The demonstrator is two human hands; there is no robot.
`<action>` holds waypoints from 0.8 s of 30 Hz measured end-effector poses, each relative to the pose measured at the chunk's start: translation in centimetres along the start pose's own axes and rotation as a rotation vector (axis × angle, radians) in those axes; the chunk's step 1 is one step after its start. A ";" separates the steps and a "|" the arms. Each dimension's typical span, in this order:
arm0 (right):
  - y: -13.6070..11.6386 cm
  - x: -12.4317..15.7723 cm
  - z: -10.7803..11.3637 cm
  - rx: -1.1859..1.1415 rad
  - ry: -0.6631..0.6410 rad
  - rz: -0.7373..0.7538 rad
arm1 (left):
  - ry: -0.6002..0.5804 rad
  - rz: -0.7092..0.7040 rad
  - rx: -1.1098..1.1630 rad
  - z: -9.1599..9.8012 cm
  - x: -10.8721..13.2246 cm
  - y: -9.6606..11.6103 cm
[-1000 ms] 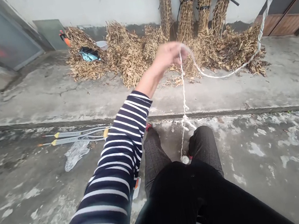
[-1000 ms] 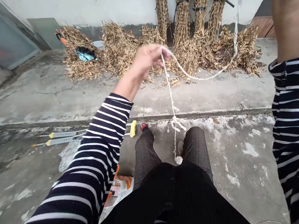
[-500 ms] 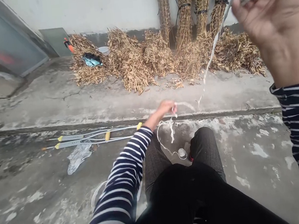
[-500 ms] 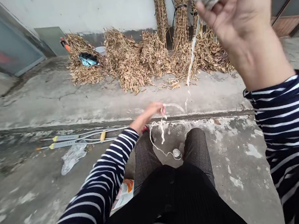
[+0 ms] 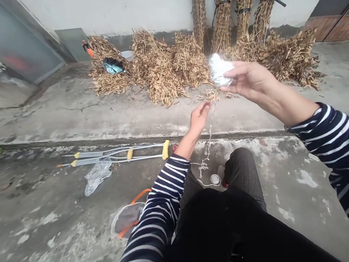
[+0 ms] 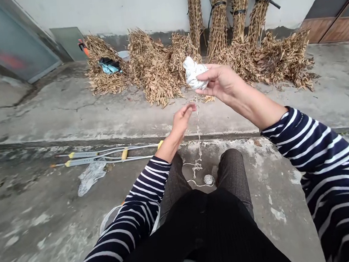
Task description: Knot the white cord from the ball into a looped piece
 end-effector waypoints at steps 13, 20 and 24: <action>4.2 -2.5 5.3 -0.079 0.067 -0.023 | -0.155 0.070 0.240 -2.5 4.7 1.8; 4.8 -2.7 10.3 -0.154 0.267 -0.092 | -0.236 0.288 0.149 -2.4 9.6 -5.2; 7.8 -1.3 8.6 -0.133 0.174 -0.209 | -0.020 0.294 0.078 -0.7 6.2 -4.8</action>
Point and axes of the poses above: each hand's wrist, its own x-axis away from the middle knuckle, its own z-axis out of the back of the hand, y = z × x, the point moved 9 cm from there along -x, towards the middle knuckle, and after that the axes turned 13 degrees about -x, right-handed, at the moved point
